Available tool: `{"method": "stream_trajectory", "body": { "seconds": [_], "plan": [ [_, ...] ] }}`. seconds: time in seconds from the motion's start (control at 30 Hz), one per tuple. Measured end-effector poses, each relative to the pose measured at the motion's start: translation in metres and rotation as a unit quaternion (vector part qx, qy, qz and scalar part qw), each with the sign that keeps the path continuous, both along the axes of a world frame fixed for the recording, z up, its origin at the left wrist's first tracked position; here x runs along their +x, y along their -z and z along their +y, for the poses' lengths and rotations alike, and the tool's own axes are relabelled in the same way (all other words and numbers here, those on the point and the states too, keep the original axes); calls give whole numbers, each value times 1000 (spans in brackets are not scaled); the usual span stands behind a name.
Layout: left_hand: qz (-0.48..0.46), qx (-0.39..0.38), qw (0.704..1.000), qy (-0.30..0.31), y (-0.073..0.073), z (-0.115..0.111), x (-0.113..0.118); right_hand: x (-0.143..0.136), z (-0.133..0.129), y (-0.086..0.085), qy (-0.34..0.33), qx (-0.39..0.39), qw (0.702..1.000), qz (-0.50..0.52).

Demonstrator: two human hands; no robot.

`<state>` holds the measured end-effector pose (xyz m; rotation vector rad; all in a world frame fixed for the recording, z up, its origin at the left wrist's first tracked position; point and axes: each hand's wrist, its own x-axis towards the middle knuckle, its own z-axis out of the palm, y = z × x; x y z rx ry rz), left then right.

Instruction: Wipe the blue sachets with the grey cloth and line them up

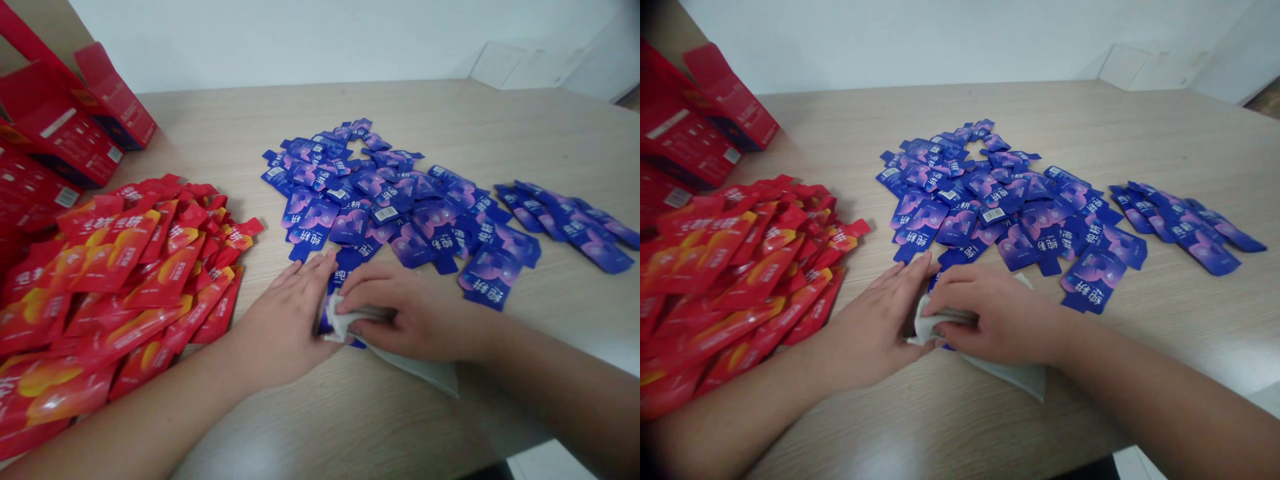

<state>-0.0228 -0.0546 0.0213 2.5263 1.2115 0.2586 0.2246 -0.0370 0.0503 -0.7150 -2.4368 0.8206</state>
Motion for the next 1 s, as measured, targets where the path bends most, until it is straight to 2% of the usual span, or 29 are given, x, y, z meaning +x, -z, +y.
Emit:
{"method": "stream_trajectory", "body": {
  "seconds": [0.1,0.2,0.33,0.47,0.6,0.67,0.73,0.87,0.93,1.0],
  "plan": [
    [-8,-16,1000,3,-5,3,1,-5,-8,0,-13,-41,997,-57],
    [-11,-23,1000,-10,-9,4,3,-5,-5,8,36,-4,997,-63],
    [-2,-34,999,-17,-10,3,3,4,12,18,99,52,991,-76],
    [13,-39,999,-23,-8,2,2,12,27,25,146,71,982,-95],
    [18,-32,999,-19,-6,2,2,14,25,26,180,97,977,-56],
    [16,-29,999,-17,-6,2,2,12,17,21,175,92,980,-4],
    [13,-27,999,-16,-5,3,1,8,5,13,143,54,988,30],
    [0,-25,1000,-7,-6,3,1,0,-13,2,54,-64,996,-18],
    [-3,-25,1000,-6,-6,3,1,-2,-15,2,45,-85,995,-39],
    [-2,-28,1000,-8,-7,4,1,-2,-13,5,58,-68,995,-46]
  ]
}}
